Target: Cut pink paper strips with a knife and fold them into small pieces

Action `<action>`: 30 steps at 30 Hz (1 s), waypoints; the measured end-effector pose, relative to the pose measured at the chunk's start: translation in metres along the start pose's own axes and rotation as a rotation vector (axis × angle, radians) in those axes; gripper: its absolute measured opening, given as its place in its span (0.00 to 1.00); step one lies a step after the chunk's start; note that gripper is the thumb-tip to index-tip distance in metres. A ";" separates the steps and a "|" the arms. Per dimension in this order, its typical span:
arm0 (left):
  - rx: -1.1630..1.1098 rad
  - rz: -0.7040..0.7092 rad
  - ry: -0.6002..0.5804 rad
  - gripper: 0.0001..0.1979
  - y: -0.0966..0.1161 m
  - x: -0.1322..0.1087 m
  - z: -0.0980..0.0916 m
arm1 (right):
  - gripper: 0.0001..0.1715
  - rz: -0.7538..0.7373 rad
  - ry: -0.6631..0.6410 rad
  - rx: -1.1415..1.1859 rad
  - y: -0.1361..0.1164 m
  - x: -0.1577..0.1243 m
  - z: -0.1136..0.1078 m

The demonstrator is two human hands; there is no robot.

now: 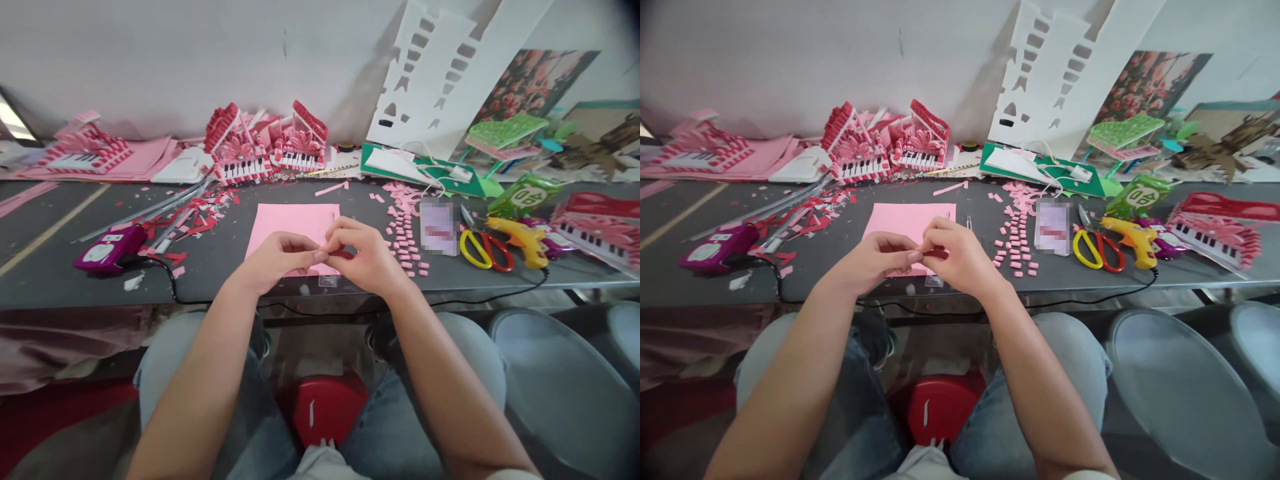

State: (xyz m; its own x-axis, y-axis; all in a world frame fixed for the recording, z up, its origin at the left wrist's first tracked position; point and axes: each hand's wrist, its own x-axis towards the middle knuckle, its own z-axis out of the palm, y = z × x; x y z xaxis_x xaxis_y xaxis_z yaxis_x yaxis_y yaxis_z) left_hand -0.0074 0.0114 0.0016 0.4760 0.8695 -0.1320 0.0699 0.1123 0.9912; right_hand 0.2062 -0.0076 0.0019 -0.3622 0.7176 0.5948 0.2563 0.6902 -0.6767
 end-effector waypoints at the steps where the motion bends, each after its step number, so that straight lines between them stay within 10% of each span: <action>1: 0.002 0.005 0.005 0.18 0.000 0.000 0.000 | 0.09 0.000 0.002 0.000 0.000 0.000 0.000; 30: 0.025 0.039 -0.003 0.17 0.003 -0.001 0.001 | 0.07 -0.082 -0.021 -0.025 0.000 0.002 0.003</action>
State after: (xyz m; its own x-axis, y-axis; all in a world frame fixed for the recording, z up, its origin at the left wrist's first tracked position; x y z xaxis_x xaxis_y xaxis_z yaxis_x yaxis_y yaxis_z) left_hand -0.0064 0.0107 0.0044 0.4815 0.8714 -0.0933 0.0731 0.0661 0.9951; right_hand 0.2028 -0.0070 0.0019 -0.4018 0.6568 0.6381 0.2469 0.7487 -0.6152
